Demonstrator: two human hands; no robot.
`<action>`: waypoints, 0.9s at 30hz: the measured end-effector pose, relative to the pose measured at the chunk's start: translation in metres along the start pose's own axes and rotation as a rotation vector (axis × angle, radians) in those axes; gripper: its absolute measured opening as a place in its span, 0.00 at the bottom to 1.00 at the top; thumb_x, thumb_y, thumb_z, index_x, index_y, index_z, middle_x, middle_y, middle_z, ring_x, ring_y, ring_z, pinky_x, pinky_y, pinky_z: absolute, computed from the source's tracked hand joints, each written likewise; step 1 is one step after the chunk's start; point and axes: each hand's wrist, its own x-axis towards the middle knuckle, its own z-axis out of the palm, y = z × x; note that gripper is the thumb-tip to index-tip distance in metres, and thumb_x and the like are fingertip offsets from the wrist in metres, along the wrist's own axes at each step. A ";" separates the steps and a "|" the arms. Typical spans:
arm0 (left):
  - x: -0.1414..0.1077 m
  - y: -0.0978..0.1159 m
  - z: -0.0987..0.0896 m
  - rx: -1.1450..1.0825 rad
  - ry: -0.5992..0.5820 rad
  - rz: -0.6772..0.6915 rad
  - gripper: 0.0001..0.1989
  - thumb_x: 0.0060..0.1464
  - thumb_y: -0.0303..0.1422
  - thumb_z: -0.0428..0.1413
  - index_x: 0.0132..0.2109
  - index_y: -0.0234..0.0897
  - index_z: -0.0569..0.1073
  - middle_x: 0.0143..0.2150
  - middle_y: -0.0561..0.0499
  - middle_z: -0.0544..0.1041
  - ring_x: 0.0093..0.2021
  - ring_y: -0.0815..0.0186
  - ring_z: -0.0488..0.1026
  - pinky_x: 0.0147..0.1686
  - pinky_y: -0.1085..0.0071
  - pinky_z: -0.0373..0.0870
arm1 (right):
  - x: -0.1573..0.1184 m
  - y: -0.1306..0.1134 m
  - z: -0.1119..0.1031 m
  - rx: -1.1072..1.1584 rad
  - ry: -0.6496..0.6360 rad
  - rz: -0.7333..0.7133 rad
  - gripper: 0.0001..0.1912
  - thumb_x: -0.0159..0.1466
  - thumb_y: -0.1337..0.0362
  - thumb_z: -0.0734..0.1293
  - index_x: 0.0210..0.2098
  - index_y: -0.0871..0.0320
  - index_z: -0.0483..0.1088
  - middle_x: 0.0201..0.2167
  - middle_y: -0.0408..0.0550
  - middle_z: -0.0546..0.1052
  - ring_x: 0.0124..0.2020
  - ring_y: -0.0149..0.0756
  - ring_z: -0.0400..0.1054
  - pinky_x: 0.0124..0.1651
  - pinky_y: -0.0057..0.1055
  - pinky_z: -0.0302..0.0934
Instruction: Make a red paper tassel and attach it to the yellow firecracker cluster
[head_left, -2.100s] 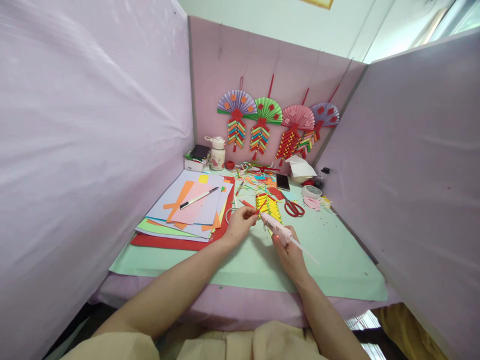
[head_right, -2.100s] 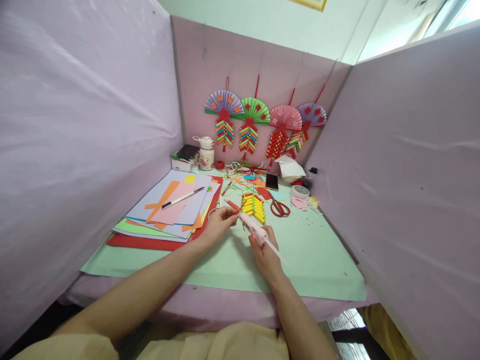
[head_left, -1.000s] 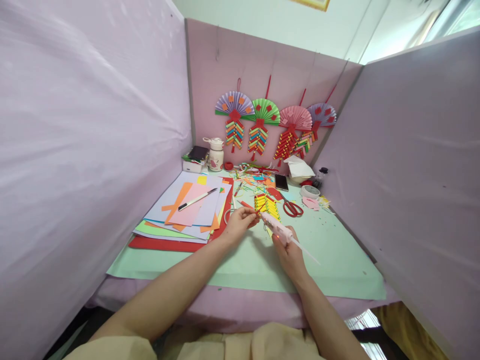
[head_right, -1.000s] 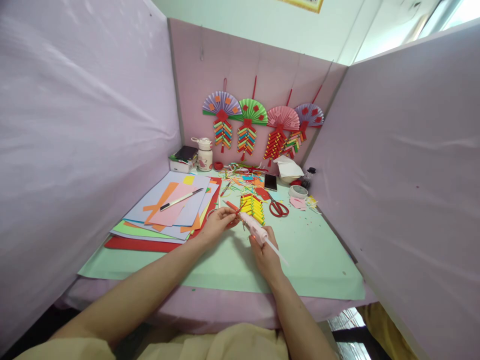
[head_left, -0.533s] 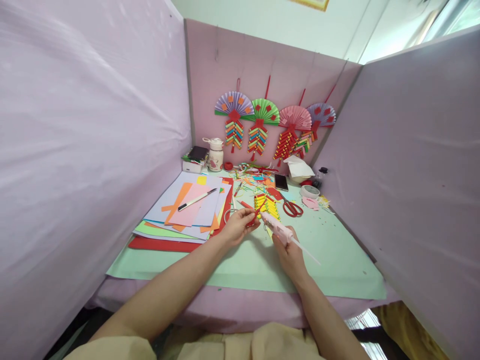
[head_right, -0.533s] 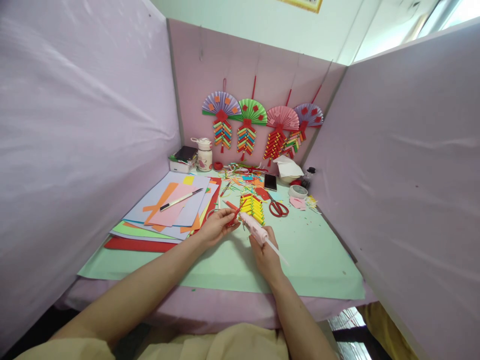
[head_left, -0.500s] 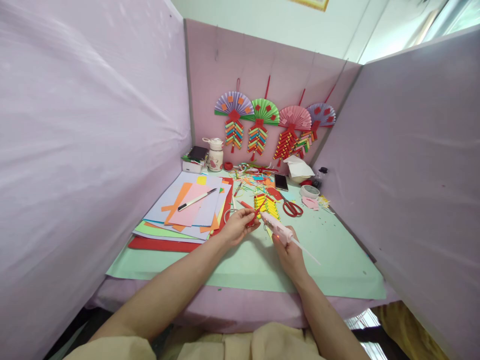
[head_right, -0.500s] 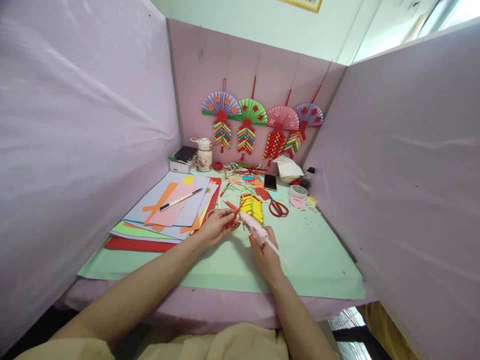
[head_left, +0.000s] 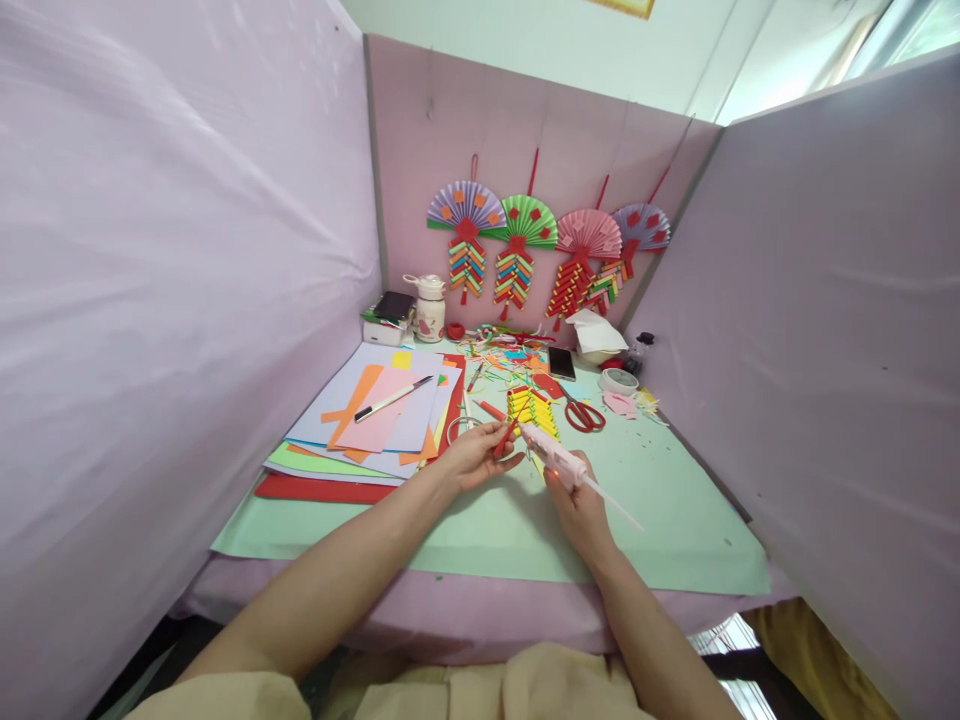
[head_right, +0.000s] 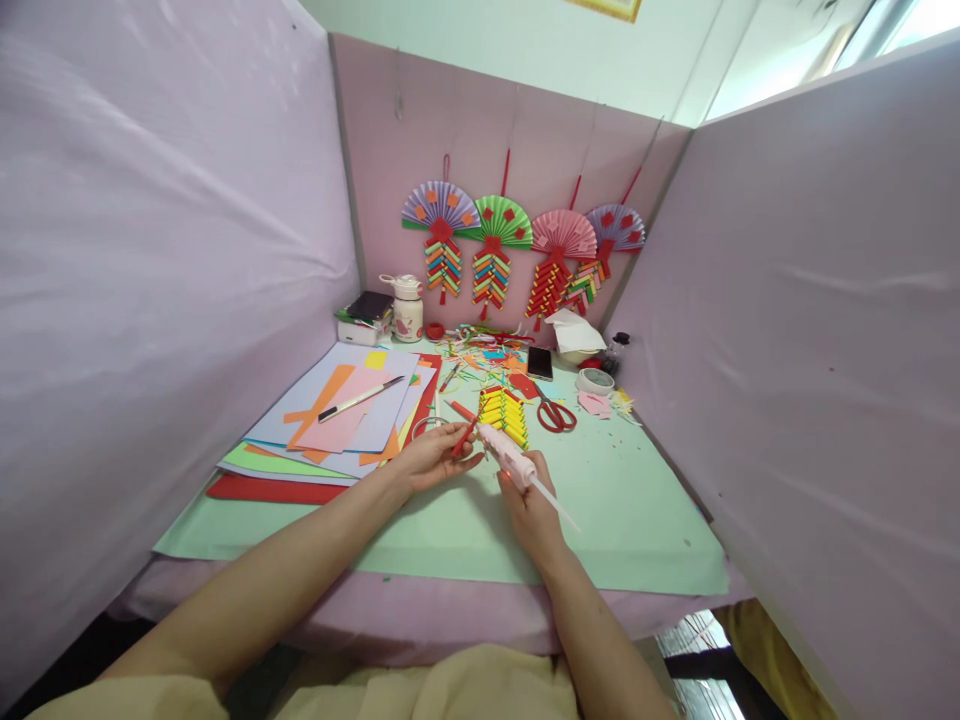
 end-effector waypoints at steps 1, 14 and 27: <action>0.000 0.000 0.000 -0.001 -0.004 0.005 0.03 0.55 0.25 0.58 0.34 0.32 0.71 0.29 0.54 0.71 0.26 0.77 0.69 0.47 0.63 0.73 | 0.000 0.000 0.000 0.002 -0.002 0.002 0.12 0.63 0.54 0.61 0.34 0.55 0.59 0.29 0.41 0.62 0.26 0.31 0.56 0.29 0.29 0.55; 0.003 -0.002 -0.001 0.008 0.007 0.033 0.03 0.55 0.24 0.59 0.33 0.32 0.72 0.28 0.54 0.71 0.26 0.77 0.69 0.45 0.66 0.73 | 0.000 0.004 0.000 -0.016 -0.008 -0.002 0.12 0.63 0.53 0.61 0.36 0.56 0.60 0.31 0.42 0.64 0.28 0.32 0.58 0.32 0.29 0.56; 0.002 -0.002 -0.001 0.004 -0.002 0.039 0.03 0.56 0.23 0.57 0.34 0.31 0.73 0.28 0.54 0.71 0.25 0.77 0.69 0.46 0.66 0.73 | 0.000 0.003 0.000 0.002 -0.016 0.010 0.12 0.63 0.53 0.61 0.34 0.56 0.60 0.30 0.42 0.62 0.27 0.32 0.57 0.31 0.29 0.55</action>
